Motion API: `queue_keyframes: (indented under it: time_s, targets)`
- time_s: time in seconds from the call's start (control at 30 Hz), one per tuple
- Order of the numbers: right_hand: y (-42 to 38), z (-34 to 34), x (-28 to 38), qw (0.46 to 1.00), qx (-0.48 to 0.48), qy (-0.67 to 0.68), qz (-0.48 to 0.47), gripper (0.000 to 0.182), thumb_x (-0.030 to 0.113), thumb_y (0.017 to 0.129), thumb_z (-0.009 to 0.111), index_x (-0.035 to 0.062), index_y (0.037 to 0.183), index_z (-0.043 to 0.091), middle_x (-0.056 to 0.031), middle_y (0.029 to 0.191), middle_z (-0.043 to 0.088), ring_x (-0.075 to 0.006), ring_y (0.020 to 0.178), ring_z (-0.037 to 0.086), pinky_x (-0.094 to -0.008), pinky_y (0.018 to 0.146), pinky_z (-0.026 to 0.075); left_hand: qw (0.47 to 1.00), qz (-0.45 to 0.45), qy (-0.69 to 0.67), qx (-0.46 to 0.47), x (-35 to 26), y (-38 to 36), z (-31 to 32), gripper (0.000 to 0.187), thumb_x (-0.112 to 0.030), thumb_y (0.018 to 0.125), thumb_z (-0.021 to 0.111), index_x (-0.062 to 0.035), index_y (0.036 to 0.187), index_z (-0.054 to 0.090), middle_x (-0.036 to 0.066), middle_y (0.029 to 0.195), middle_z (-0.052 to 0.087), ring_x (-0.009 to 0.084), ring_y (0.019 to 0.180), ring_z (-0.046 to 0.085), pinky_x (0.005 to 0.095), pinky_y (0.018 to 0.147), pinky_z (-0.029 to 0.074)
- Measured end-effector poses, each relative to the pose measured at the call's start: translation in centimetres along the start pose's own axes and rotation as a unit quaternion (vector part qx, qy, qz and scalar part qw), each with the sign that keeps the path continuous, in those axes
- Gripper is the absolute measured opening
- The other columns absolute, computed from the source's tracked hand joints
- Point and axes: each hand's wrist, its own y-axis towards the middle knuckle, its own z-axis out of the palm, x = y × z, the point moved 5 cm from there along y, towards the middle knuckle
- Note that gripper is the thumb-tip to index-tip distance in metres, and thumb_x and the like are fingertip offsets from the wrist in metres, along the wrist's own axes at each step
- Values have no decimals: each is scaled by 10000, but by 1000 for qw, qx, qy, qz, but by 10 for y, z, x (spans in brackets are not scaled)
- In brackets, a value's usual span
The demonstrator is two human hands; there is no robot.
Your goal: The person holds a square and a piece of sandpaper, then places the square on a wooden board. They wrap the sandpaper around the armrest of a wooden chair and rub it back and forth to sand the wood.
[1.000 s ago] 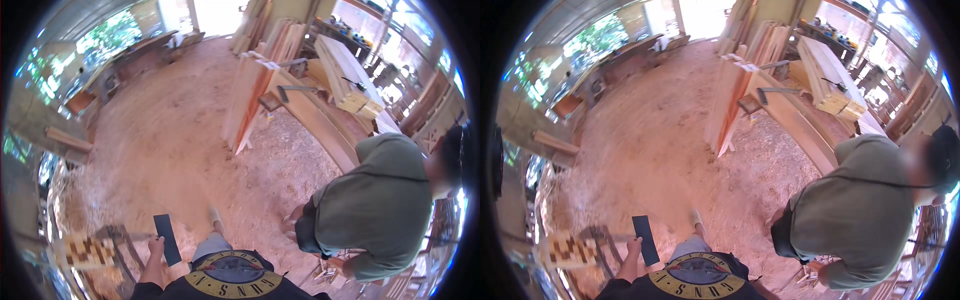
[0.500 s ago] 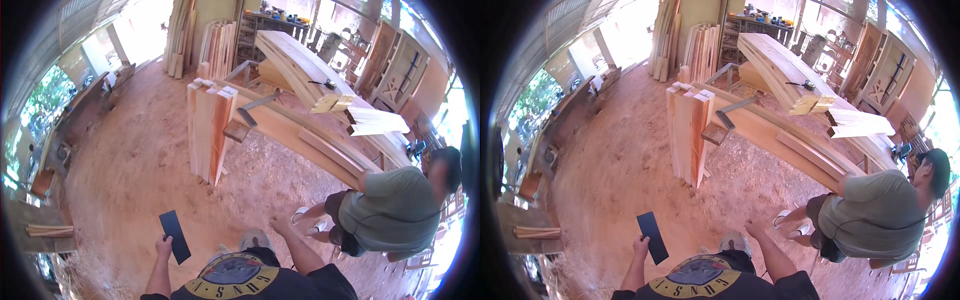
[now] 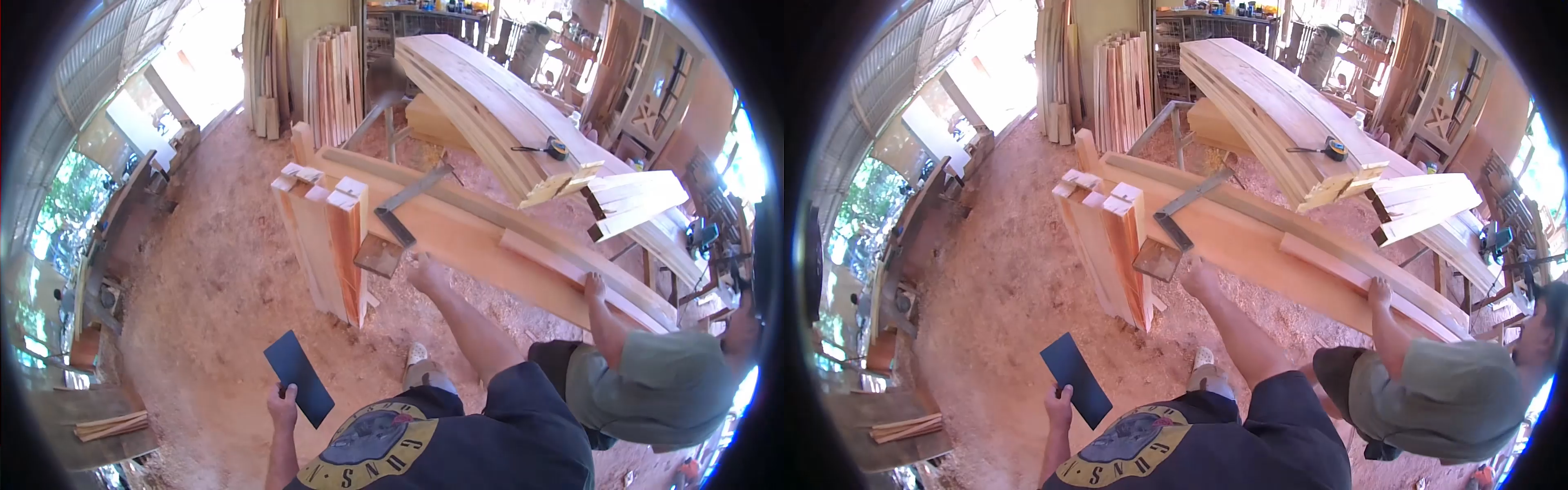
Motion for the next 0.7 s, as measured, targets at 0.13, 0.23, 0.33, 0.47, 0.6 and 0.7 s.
queue_keyframes:
  time_s: [0.13,0.23,0.33,0.47,0.6,0.7]
  targets:
    - [72,28,2,998,16,-62,-17,517,333,806,693,2,1191,594,-237,1178,616,-431,1084,591,-509,960,485,999,36,21,9,-77,36,24,226,-164,879,707,34,970,649,56,788,650,135,707,597,303,656,486]
    - [95,31,11,988,92,-119,22,620,353,789,720,5,1267,536,-206,1286,543,-390,1184,537,-501,986,469,999,33,22,26,-113,48,38,209,-164,885,702,23,948,634,28,754,617,103,675,556,276,618,449]
    - [111,34,16,969,160,-183,41,688,393,822,724,17,1346,483,-174,1341,504,-346,1254,497,-463,1039,434,998,42,15,43,-152,54,52,191,-162,898,690,13,930,620,4,743,596,76,661,522,254,596,416]
    - [124,23,25,949,240,-197,49,719,396,810,744,22,1369,490,-162,1330,520,-322,1257,510,-416,1045,444,996,65,-29,48,-168,73,70,177,-159,918,670,10,936,620,-9,747,595,70,662,518,251,598,415]
    - [135,10,18,945,256,-187,84,636,344,767,753,6,1271,562,-185,1248,585,-337,1179,580,-423,1003,486,995,61,-52,57,-189,99,86,163,-151,928,659,6,953,625,-3,790,606,69,709,528,247,644,428]
    - [111,7,-7,970,182,-124,100,476,267,743,724,-13,1117,632,-222,1163,631,-382,1109,622,-466,948,514,992,43,-96,67,-194,117,98,155,-151,933,657,-2,964,629,-6,836,613,68,755,535,243,686,433]
